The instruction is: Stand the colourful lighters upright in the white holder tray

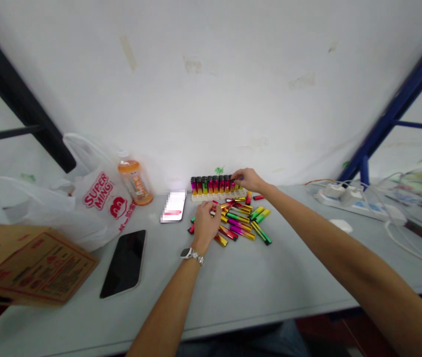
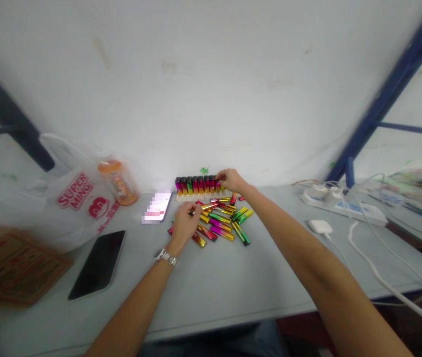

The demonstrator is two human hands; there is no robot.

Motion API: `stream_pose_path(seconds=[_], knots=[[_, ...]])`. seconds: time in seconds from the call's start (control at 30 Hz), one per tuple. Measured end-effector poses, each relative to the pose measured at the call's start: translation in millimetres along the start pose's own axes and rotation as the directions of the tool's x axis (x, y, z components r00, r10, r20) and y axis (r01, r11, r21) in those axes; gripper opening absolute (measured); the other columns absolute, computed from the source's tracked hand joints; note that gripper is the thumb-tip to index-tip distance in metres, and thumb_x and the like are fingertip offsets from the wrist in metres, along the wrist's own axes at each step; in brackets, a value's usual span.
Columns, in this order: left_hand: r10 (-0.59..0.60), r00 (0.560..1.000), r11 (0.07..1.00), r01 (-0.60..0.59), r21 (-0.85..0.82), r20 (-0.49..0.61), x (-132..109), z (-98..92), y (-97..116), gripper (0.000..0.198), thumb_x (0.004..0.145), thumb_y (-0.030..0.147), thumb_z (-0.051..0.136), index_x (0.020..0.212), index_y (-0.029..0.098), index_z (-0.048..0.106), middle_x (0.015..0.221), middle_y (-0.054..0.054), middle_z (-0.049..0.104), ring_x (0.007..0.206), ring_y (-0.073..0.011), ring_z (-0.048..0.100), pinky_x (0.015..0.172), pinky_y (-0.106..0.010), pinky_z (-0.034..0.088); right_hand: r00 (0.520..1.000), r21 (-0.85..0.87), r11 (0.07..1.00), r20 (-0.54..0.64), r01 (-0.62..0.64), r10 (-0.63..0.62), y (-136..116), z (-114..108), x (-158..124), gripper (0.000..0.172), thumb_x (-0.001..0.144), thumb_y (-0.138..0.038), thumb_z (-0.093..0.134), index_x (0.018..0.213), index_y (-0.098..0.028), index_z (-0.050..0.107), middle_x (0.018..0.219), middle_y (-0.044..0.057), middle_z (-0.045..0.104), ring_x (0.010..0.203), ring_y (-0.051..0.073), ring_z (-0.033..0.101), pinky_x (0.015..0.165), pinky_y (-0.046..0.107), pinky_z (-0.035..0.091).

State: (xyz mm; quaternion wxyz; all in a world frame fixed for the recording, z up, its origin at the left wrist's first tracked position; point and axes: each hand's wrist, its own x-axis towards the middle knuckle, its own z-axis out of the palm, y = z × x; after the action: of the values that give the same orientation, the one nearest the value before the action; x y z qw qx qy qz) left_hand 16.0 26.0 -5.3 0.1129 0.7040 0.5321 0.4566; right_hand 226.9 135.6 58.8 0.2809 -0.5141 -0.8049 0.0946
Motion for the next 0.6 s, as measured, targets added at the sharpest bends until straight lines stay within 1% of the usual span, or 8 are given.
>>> stream_pose_path(seconds=[0.1, 0.17, 0.23, 0.3, 0.4, 0.5, 0.53, 0.6], knots=[[0.0, 1.0, 1.0, 0.0, -0.001, 0.005, 0, -0.1, 0, 0.022, 0.09, 0.029, 0.051, 0.074, 0.02, 0.062, 0.082, -0.005, 0.063, 0.084, -0.0207, 0.057, 0.08, -0.034, 0.044, 1.0, -0.032, 0.999, 0.003, -0.028, 0.028, 0, 2, 0, 0.03, 0.077, -0.006, 0.06, 0.101, -0.012, 0.076, 0.089, 0.006, 0.076, 0.079, 0.017, 0.067, 0.078, 0.025, 0.05], [-0.003, 1.0, 1.0, 0.003, -0.001, 0.008, 0, 0.1, 0, 0.022, 0.09, 0.029, 0.051, 0.073, 0.02, 0.061, 0.082, -0.005, 0.063, 0.084, -0.021, 0.056, 0.08, -0.035, 0.044, 1.0, -0.083, 0.996, -0.027, -0.012, 0.01, -2, 6, -3, 0.031, 0.079, -0.007, 0.058, 0.103, -0.012, 0.076, 0.095, 0.008, 0.074, 0.085, 0.018, 0.066, 0.083, 0.026, 0.049], [0.0, 1.0, 1.0, 0.0, -0.003, 0.002, -1, 0.5, 0, 0.021, 0.09, 0.028, 0.051, 0.074, 0.02, 0.062, 0.082, -0.005, 0.063, 0.083, -0.0208, 0.056, 0.08, -0.035, 0.044, 0.997, -0.137, 0.99, -0.072, 0.014, -0.024, -5, 13, -8, 0.033, 0.081, -0.006, 0.055, 0.106, -0.012, 0.076, 0.103, 0.011, 0.069, 0.092, 0.019, 0.064, 0.09, 0.027, 0.047], [0.01, 1.0, 1.0, -0.01, -0.008, -0.009, -1, 0.7, 0, 0.02, 0.09, 0.027, 0.051, 0.075, 0.02, 0.062, 0.082, -0.005, 0.063, 0.082, -0.0205, 0.056, 0.08, -0.034, 0.044, 0.995, -0.174, 0.985, -0.101, 0.011, -0.029, -7, 18, -15, 0.036, 0.084, -0.009, 0.052, 0.112, -0.013, 0.074, 0.109, 0.013, 0.063, 0.095, 0.019, 0.062, 0.093, 0.028, 0.046], [0.024, 1.0, 1.0, -0.024, -0.007, -0.016, -1, 0.8, 1, 0.02, 0.09, 0.027, 0.051, 0.074, 0.02, 0.062, 0.081, -0.005, 0.063, 0.082, -0.0209, 0.056, 0.08, -0.035, 0.045, 0.996, -0.209, 0.978, -0.086, -0.027, 0.009, -11, 22, -27, 0.042, 0.088, -0.016, 0.05, 0.127, -0.016, 0.066, 0.114, 0.013, 0.055, 0.095, 0.02, 0.06, 0.093, 0.03, 0.046], [0.037, 0.999, 0.999, -0.037, -0.004, -0.014, -1, 0.8, 2, 0.021, 0.09, 0.028, 0.051, 0.074, 0.02, 0.061, 0.08, -0.005, 0.062, 0.082, -0.0213, 0.056, 0.079, -0.035, 0.045, 0.997, -0.215, 0.976, -0.075, -0.036, 0.02, -20, 20, -43, 0.052, 0.089, -0.021, 0.051, 0.141, -0.018, 0.051, 0.12, 0.012, 0.051, 0.094, 0.02, 0.058, 0.091, 0.032, 0.046], [0.042, 0.999, 0.999, -0.042, -0.007, -0.014, 0, 0.7, 2, 0.021, 0.09, 0.028, 0.051, 0.074, 0.02, 0.061, 0.08, -0.005, 0.062, 0.082, -0.0212, 0.056, 0.079, -0.035, 0.045, 0.996, -0.208, 0.977, -0.082, -0.04, 0.023, -24, 19, -50, 0.052, 0.089, -0.021, 0.05, 0.141, -0.018, 0.049, 0.12, 0.012, 0.05, 0.094, 0.02, 0.058, 0.09, 0.032, 0.046], [0.047, 0.999, 0.999, -0.047, -0.017, -0.014, 0, 0.7, 3, 0.021, 0.091, 0.028, 0.051, 0.074, 0.02, 0.062, 0.081, -0.005, 0.063, 0.082, -0.0209, 0.057, 0.08, -0.035, 0.045, 0.996, -0.19, 0.98, -0.084, -0.055, 0.04, -34, 19, -68, 0.042, 0.089, -0.021, 0.049, 0.13, -0.017, 0.056, 0.117, 0.011, 0.052, 0.091, 0.02, 0.058, 0.087, 0.031, 0.046]])
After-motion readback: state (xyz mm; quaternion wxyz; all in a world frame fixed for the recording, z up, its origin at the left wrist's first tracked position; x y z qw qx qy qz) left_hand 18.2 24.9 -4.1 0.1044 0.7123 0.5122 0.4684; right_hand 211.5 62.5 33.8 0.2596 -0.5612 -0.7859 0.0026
